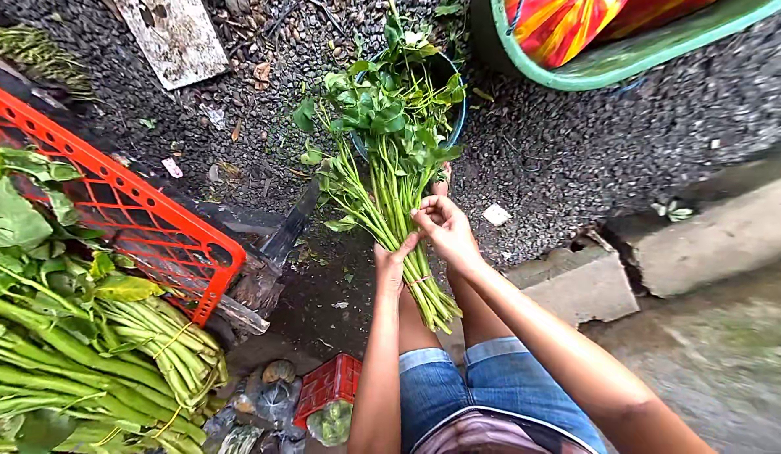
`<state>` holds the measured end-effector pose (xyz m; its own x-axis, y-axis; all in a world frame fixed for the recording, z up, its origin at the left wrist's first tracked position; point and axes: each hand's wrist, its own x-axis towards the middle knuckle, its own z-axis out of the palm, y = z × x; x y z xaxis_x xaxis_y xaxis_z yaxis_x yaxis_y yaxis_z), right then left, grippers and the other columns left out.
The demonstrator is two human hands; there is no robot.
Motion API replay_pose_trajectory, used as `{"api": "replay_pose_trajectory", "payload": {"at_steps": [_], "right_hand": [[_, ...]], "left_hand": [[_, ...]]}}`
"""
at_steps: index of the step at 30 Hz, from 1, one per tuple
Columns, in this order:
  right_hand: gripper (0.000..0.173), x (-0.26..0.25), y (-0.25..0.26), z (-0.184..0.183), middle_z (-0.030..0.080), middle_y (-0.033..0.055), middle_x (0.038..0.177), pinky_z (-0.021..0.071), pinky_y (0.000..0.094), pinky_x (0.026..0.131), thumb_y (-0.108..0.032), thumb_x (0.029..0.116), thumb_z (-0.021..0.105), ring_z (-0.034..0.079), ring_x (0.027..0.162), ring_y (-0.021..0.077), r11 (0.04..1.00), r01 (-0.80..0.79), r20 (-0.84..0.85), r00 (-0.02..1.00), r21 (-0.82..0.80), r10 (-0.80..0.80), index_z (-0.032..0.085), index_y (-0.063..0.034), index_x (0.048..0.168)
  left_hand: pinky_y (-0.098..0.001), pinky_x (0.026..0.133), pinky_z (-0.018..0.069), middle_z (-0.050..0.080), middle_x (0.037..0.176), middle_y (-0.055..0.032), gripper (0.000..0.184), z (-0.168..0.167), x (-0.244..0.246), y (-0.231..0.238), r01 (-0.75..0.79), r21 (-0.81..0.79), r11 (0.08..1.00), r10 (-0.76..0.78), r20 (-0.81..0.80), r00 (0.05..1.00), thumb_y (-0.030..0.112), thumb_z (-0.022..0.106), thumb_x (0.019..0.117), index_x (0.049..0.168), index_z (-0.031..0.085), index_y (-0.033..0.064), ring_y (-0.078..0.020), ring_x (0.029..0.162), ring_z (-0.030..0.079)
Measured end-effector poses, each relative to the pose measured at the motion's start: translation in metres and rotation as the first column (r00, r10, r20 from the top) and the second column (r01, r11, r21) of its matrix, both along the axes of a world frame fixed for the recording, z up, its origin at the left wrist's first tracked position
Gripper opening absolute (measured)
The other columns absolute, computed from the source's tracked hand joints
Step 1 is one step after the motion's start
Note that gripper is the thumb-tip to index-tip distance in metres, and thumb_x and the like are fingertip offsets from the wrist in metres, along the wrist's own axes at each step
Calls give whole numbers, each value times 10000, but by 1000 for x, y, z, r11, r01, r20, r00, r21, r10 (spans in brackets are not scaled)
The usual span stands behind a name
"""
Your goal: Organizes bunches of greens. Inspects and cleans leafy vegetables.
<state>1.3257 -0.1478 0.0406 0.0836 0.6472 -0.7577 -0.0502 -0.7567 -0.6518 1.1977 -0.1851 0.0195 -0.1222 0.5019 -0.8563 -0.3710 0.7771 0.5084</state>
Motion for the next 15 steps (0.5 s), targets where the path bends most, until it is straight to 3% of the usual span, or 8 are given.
{"api": "replay_pose_trajectory", "payload": {"at_steps": [2,4,10,15], "right_hand": [[217,4,-6,-3,681,91,1016,650,372,663,-143,985,694,716,760,188,994,107,-65,992,25,-105,595,-52,1155],[195,6,-10,-4,680,85,994,651,370,667,-107,964,716,715,756,188,988,144,-83,987,53,-140,598,-57,1111],[183,4,-10,-5,700,54,916,601,292,602,-123,928,764,679,684,140,994,100,-60,993,46,-97,655,-82,1069],[171,5,-7,-3,702,43,901,575,268,584,-131,926,769,664,671,123,996,86,-45,995,36,-84,660,-88,1051]], "left_hand": [[-376,817,626,711,1040,-151,520,-3,1,-3,-29,-11,1000,30,10,1000,108,737,899,1348,502,-5,-204,888,725],[-360,781,621,708,991,-121,467,-4,4,-6,-44,-33,998,43,-24,999,172,653,893,1313,520,18,-179,856,719],[-331,740,618,703,884,-66,355,-8,9,-19,-100,18,995,101,-49,994,131,562,835,1171,554,16,-130,789,714],[-328,766,613,703,920,-70,377,-7,9,-17,-132,30,991,132,13,991,112,562,823,1190,543,28,-130,828,712]]}}
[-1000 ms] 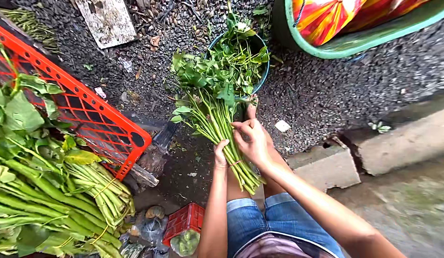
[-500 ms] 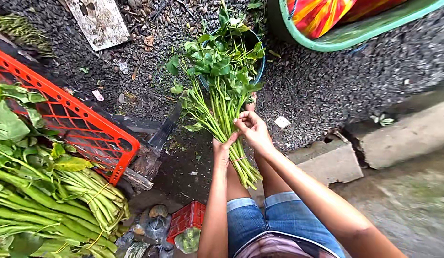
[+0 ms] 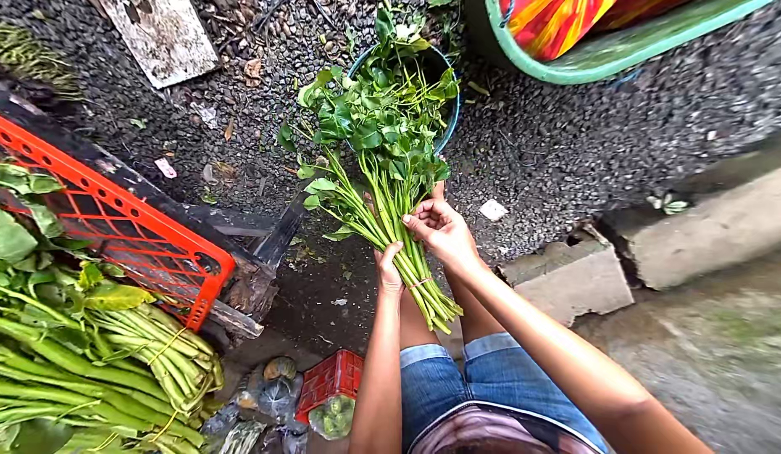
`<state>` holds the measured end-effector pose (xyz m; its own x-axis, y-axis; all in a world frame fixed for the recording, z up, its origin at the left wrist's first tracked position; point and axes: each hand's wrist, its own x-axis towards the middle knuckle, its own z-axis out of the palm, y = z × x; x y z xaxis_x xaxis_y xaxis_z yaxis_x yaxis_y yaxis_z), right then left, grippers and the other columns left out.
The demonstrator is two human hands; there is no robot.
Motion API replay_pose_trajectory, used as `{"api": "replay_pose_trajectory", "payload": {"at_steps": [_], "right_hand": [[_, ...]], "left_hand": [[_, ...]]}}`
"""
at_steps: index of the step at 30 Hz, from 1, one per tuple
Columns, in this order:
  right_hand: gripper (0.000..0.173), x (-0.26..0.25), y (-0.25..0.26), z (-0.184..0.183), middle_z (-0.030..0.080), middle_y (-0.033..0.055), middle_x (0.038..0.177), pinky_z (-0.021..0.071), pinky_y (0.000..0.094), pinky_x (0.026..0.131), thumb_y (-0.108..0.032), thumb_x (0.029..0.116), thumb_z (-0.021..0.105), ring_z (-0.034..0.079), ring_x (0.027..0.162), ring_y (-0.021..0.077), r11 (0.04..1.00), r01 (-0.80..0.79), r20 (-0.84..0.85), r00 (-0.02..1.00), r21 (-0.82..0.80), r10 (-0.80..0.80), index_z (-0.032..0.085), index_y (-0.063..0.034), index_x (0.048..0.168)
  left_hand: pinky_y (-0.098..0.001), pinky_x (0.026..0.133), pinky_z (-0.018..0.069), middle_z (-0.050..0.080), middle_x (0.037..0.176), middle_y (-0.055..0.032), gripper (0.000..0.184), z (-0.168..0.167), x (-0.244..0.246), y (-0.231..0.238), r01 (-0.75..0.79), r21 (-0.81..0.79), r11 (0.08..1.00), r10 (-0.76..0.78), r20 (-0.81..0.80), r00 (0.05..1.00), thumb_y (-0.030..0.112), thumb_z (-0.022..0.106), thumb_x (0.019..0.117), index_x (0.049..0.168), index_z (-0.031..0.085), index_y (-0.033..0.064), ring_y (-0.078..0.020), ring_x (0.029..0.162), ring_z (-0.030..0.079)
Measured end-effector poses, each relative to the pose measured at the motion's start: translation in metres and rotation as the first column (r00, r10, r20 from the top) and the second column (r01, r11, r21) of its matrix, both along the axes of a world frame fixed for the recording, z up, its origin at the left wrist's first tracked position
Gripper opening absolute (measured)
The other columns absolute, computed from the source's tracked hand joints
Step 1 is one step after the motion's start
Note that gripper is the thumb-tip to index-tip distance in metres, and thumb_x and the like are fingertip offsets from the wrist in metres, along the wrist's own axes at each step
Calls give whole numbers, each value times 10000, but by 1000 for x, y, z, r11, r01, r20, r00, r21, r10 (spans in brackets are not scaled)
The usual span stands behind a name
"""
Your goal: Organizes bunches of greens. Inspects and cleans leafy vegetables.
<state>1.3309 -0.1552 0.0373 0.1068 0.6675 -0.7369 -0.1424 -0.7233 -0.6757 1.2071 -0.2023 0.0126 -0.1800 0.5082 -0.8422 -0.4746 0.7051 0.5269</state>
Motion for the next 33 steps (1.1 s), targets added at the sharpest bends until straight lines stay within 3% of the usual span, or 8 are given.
{"api": "replay_pose_trajectory", "payload": {"at_steps": [4,7,10,12,20,27,31,33], "right_hand": [[192,0,2,1,724,32,909,603,277,659,-145,920,776,694,727,103,995,-88,75,994,42,85,676,-81,1071],[248,-10,0,4,751,52,1029,623,352,805,-191,970,703,726,885,134,916,-372,326,894,151,309,719,-76,1189],[305,-18,-1,3,712,113,1115,594,446,871,-160,1013,608,708,997,240,795,-580,414,777,178,474,700,-92,1296],[372,-16,2,3,682,138,1176,586,448,910,-92,1003,583,687,1064,268,726,-654,404,736,212,544,660,-91,1368],[323,1,7,-12,687,133,1217,530,472,960,-123,1006,580,648,1139,325,566,-795,689,536,218,488,672,-77,1313],[381,-6,6,-7,685,162,1079,545,482,867,-128,1002,550,663,1006,338,704,-685,698,596,186,396,639,-71,1368],[514,-19,21,-6,720,132,983,534,506,852,-501,1012,587,666,926,316,843,-527,567,729,109,383,710,-66,1255],[483,-25,25,-2,720,111,950,552,497,826,-497,956,683,676,894,289,903,-424,497,800,73,336,710,-52,1142]], "left_hand": [[-332,704,623,746,819,-68,274,2,-11,-3,-63,-34,997,67,156,985,121,651,714,978,663,51,-146,753,739],[-310,786,621,753,885,-40,461,5,-23,-2,108,-11,994,-102,252,962,81,784,676,1099,608,31,-112,815,733],[-269,775,611,740,877,-6,426,12,-18,6,165,-91,982,-151,150,977,-114,631,743,1137,566,34,-72,801,716],[-274,747,610,722,857,-35,358,11,-15,8,111,-136,985,-99,92,991,-102,552,826,1164,535,15,-88,776,711],[-341,702,630,740,826,-115,306,4,-21,0,-37,-143,989,58,149,987,82,657,748,1039,613,-3,-173,755,743],[-312,670,625,752,770,-76,223,4,-28,-16,-110,-32,993,114,239,964,142,755,670,870,697,62,-147,706,746],[-346,743,631,758,839,-104,358,1,-34,-21,-60,-98,993,83,242,967,70,796,643,971,668,4,-171,776,750],[-362,810,630,762,910,-100,516,-4,-39,-23,-13,-95,995,38,272,962,102,885,634,1074,637,-8,-173,844,750]]}}
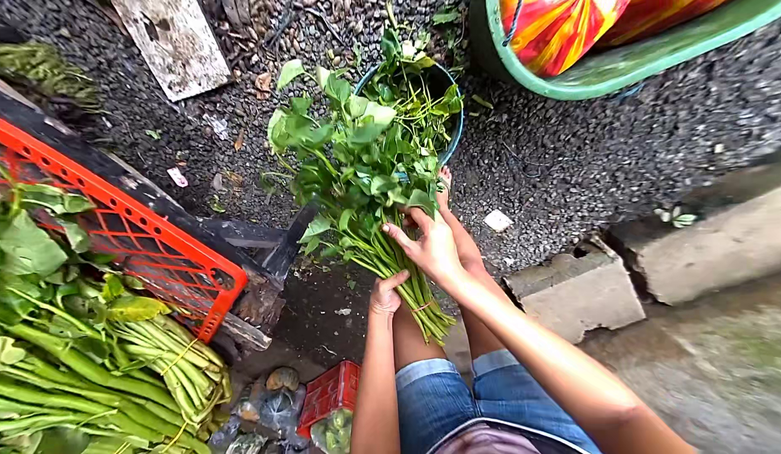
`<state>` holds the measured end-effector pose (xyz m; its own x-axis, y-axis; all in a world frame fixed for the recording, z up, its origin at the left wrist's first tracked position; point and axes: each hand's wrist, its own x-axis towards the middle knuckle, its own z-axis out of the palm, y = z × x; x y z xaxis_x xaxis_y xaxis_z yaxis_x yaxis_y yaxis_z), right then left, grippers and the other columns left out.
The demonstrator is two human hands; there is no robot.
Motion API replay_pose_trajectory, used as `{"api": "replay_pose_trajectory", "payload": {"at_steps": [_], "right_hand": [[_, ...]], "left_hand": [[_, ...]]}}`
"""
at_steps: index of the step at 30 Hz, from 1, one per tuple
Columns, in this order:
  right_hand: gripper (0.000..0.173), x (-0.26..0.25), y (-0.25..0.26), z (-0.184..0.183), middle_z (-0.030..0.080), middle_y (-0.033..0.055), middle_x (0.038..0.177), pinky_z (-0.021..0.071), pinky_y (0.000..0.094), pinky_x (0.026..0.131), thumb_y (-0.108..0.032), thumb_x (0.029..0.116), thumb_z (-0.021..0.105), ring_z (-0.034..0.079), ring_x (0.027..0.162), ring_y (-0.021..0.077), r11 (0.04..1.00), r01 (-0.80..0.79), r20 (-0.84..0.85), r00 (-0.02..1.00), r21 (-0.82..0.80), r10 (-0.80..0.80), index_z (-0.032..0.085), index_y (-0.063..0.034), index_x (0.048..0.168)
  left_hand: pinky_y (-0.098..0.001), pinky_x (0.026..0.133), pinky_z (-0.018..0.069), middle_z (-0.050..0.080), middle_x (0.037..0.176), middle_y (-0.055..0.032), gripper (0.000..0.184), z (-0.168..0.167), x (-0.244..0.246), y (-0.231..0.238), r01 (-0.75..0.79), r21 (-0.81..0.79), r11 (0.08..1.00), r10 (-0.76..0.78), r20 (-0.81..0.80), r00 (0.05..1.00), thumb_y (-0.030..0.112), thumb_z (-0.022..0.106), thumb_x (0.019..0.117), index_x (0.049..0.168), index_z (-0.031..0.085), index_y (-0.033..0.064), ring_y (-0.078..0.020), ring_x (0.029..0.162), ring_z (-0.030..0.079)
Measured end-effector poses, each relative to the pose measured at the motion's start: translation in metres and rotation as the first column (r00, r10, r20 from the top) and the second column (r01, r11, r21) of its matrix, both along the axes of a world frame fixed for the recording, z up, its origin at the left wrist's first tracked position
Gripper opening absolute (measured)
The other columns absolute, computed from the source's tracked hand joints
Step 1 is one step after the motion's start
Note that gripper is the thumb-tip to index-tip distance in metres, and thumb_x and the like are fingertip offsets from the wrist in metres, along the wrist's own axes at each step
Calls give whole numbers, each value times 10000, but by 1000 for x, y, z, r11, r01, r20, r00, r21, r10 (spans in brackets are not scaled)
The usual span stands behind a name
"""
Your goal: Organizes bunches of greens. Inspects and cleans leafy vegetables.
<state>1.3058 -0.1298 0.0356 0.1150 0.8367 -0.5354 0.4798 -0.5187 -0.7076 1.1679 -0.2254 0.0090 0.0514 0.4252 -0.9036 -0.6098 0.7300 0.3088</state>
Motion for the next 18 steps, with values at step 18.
{"api": "replay_pose_trajectory", "payload": {"at_steps": [18], "right_hand": [[516,-14,-41,20,637,108,1383,504,442,1080,-80,928,618,579,1309,279,948,-165,-87,977,271,195,614,-160,1438]], "left_hand": [[-257,939,538,672,1146,-82,528,14,1,25,428,35,903,-387,-361,848,26,684,867,1346,490,-82,-52,1027,640]]}}
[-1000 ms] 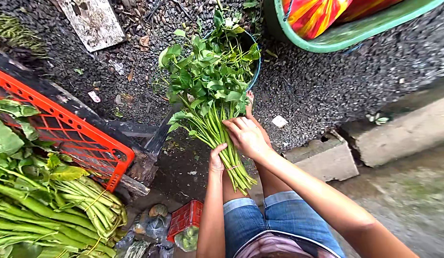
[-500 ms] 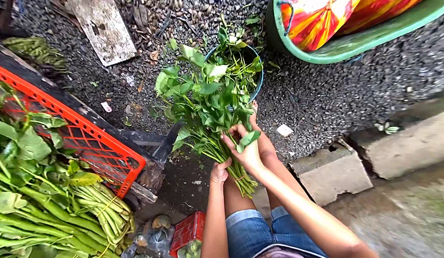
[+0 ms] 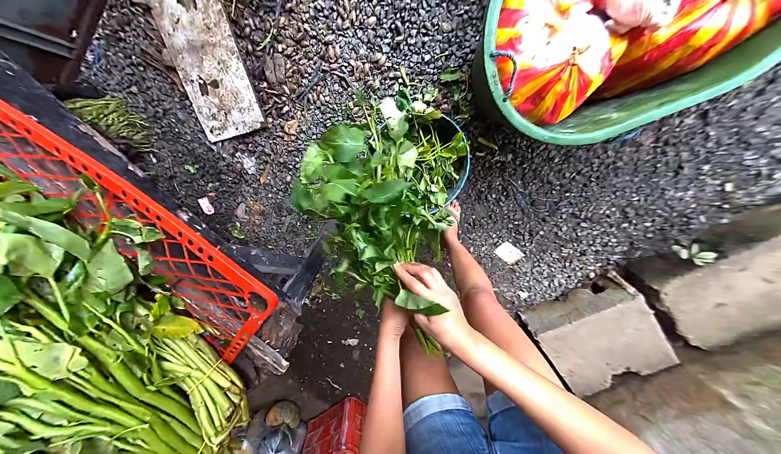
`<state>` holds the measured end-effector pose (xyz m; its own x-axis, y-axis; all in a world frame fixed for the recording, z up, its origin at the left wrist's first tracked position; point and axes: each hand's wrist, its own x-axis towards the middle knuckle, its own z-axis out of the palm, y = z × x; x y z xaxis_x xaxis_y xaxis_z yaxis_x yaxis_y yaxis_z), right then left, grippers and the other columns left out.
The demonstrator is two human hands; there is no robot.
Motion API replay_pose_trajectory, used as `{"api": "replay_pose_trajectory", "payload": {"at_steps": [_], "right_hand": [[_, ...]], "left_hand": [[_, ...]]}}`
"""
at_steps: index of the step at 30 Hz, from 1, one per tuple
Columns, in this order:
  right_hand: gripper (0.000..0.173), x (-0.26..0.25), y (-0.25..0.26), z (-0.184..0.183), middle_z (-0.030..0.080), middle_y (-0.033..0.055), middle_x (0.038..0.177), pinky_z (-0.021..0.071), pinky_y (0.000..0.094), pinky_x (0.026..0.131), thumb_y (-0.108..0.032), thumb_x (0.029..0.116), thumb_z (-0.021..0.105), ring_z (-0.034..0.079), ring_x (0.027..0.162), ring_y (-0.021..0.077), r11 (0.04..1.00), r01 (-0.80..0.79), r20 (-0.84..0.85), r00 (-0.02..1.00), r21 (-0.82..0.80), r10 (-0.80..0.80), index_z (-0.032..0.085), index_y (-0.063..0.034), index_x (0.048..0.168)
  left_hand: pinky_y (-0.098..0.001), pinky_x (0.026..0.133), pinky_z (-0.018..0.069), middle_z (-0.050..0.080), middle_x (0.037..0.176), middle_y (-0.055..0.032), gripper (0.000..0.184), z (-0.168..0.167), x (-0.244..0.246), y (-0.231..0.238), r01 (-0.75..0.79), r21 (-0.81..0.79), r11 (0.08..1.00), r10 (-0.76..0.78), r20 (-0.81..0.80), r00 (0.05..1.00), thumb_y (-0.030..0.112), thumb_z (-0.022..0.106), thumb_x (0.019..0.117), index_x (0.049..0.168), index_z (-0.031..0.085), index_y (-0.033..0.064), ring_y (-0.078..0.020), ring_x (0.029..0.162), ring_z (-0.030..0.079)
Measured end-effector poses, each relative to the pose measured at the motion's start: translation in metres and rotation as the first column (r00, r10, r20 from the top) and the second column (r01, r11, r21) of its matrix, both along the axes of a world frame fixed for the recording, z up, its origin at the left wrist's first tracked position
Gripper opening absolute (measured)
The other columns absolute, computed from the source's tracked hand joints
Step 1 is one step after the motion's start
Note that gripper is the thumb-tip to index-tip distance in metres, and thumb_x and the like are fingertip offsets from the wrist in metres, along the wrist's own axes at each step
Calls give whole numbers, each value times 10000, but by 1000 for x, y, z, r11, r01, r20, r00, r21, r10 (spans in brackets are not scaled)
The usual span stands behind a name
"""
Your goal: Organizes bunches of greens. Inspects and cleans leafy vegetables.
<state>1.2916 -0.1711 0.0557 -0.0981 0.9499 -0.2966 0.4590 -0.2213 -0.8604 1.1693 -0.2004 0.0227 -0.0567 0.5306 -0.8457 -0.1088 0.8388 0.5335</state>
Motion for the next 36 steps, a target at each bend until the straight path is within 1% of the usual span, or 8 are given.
{"api": "replay_pose_trajectory", "payload": {"at_steps": [4,9,13,16,21,25,31,36], "right_hand": [[616,1,-22,16,587,174,1453,467,479,1129,-9,904,594,548,1372,326,991,-121,8,993,52,121,509,-84,1510],[524,24,-41,12,651,190,1263,560,409,966,-17,916,505,656,1138,265,995,95,-45,994,-5,-95,491,20,1438],[475,50,-17,-8,642,214,1228,574,365,948,-55,988,467,666,1096,219,969,246,0,969,21,-246,443,92,1439],[391,64,24,-8,663,205,1187,574,380,941,-93,1011,540,674,1076,224,943,293,58,951,159,-305,545,65,1369],[251,65,99,33,710,117,1181,563,400,992,-96,986,658,684,1117,180,891,301,-67,953,341,-296,659,2,1217],[165,61,137,69,736,95,1059,646,309,795,-11,948,670,728,911,135,863,339,-304,924,375,-231,698,34,1104],[262,73,147,75,712,105,1245,500,429,1039,-208,990,597,617,1244,287,783,-295,119,954,547,276,771,-166,1182],[254,84,133,49,740,97,1122,524,394,883,-162,1003,596,660,1038,280,665,-477,323,879,574,352,747,-91,1194]], "left_hand": [[-213,790,588,765,917,90,425,-6,-18,-8,-185,88,979,152,293,944,392,897,692,1020,722,187,10,829,703],[-281,752,583,738,850,-9,325,-35,-22,5,-228,150,962,17,802,597,118,867,706,998,726,126,-118,775,705],[-318,807,576,730,854,-17,317,-40,-25,7,-200,158,967,-38,865,501,112,845,748,1034,709,112,-140,794,701],[-317,817,573,732,871,-11,292,-37,-29,8,-115,165,980,-75,830,553,130,847,755,1019,724,110,-133,814,700],[-228,791,598,765,847,43,307,20,-27,21,-36,-53,998,52,322,945,-70,800,676,921,734,104,-34,801,717],[-233,872,585,770,935,57,381,27,-25,33,15,84,996,-41,318,947,103,910,661,1009,755,91,-18,896,711],[-176,809,560,725,849,95,363,35,-20,41,-68,-8,998,68,146,987,-31,806,714,1022,630,47,44,822,671],[-256,831,598,764,928,72,527,-3,-24,26,-68,53,996,48,316,947,301,970,589,1026,724,139,-27,868,716]]}}
